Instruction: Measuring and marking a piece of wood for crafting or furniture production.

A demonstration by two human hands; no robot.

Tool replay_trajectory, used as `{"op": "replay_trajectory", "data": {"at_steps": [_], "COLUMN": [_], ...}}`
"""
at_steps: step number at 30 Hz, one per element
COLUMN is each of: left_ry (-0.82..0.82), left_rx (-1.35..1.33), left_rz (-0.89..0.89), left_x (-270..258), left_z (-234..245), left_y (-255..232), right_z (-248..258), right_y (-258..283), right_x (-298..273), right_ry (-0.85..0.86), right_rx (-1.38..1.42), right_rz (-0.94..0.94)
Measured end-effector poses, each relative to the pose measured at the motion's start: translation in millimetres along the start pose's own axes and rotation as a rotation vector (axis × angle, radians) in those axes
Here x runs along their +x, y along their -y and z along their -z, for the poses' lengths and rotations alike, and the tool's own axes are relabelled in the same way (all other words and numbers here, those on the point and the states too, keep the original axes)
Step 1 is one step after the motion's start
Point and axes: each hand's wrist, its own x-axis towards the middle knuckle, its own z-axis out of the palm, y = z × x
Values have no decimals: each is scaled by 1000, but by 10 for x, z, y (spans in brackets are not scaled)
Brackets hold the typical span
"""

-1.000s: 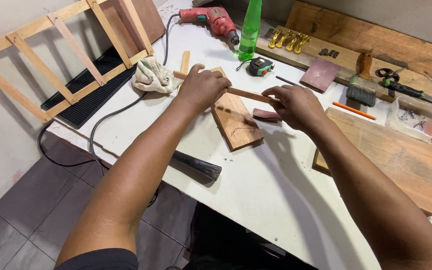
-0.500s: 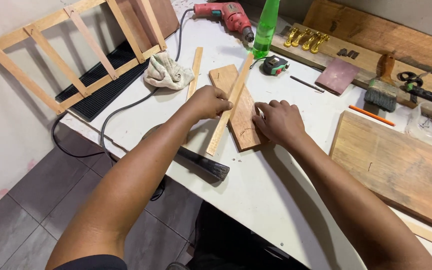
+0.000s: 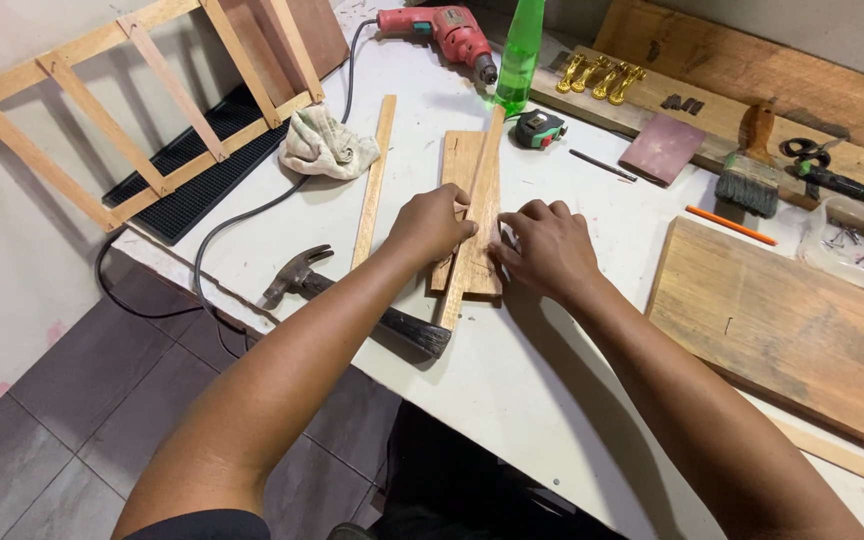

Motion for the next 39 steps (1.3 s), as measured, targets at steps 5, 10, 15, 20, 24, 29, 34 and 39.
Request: {"op": "replay_trajectory", "data": {"at_steps": [5, 10, 15, 20, 24, 29, 34, 39], "left_ry": [49, 72, 58, 45, 52, 93, 108, 111], "left_rx": [135, 165, 270, 290, 261, 246, 306, 437], "left_rz": [18, 18, -13, 40, 53, 74, 64, -97], "left_x": [-115, -81, -209, -156, -129, -206, -202, -92], "left_z": [114, 53, 135, 128, 53, 95, 131, 193], "left_y": [-133, -169, -242, -135, -57, -93, -96, 15], "right_z": [2, 237, 246, 99, -28, -109, 63, 72], "right_y": [-200, -139, -138, -199, -149, -202, -97, 15], "right_x": [8, -42, -50, 34, 108, 163, 207, 227], "right_ry": [62, 238, 315, 234, 115, 76, 116, -16], "right_rx": [-43, -12, 69, 293, 435, 403, 313, 291], "right_rz": [-109, -203, -163, -181, -192, -135, -225, -49]}}
